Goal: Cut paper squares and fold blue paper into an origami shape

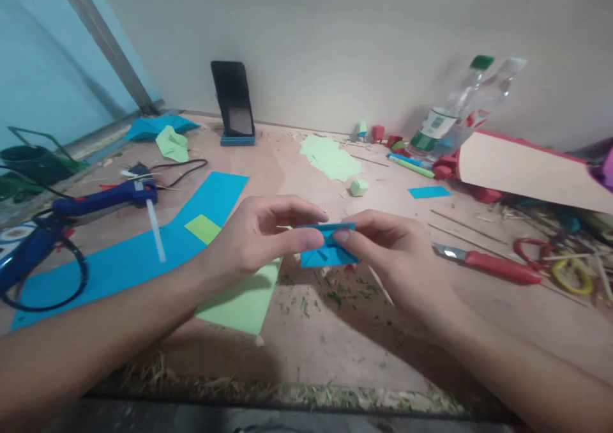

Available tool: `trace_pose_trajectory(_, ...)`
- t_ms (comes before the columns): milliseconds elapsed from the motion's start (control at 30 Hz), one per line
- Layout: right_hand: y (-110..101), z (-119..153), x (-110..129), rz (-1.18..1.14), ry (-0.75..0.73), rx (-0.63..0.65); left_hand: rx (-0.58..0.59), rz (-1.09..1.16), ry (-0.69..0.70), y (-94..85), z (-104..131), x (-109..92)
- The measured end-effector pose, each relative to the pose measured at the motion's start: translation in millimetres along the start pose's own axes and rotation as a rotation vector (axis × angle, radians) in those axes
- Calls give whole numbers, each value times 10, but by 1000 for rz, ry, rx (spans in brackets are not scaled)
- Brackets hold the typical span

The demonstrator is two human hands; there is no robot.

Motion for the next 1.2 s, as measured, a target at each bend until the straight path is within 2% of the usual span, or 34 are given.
trace_pose_trajectory(67, -43, -39, -51, -95, 42, -16, 8, 3, -18, 14, -12, 38)
trace_pose_trajectory(267, -36, -105, -131, -259, 77, 39, -116, -67, -32, -94, 1, 58)
trace_pose_trajectory(533, -46, -90, -164, -252, 104, 50, -179, -76, 12, -159, 11, 5)
trace_pose_trajectory(733, -88, -104, -146, -205, 40, 14, -122, 81, -20, -103, 49, 1)
trace_pose_trajectory(833, -147, -102, -145, -113, 5, -26, -157, -3, -41, -103, 63, -33)
trace_pose_trajectory(933, -131, -83, -89, -25, -49, 25, -210, -208, 57, -127, 84, -174)
trace_pose_trajectory(1067, -26, -31, 105, 144, -151, 97, -138, -506, 259, 1, 159, -372)
trace_pose_trajectory(1200, 71, -4, 134, 185, -143, 127, -119, -578, 409, 97, 278, -546)
Point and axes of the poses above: each hand's wrist, its own z-axis away from the middle knuckle, its own y-axis out of the palm, x = y × z, the point moved 10 cm from there along -z, towards the middle knuckle, and after that the axes turned 3 degrees about -z, right-handed, at the moved point
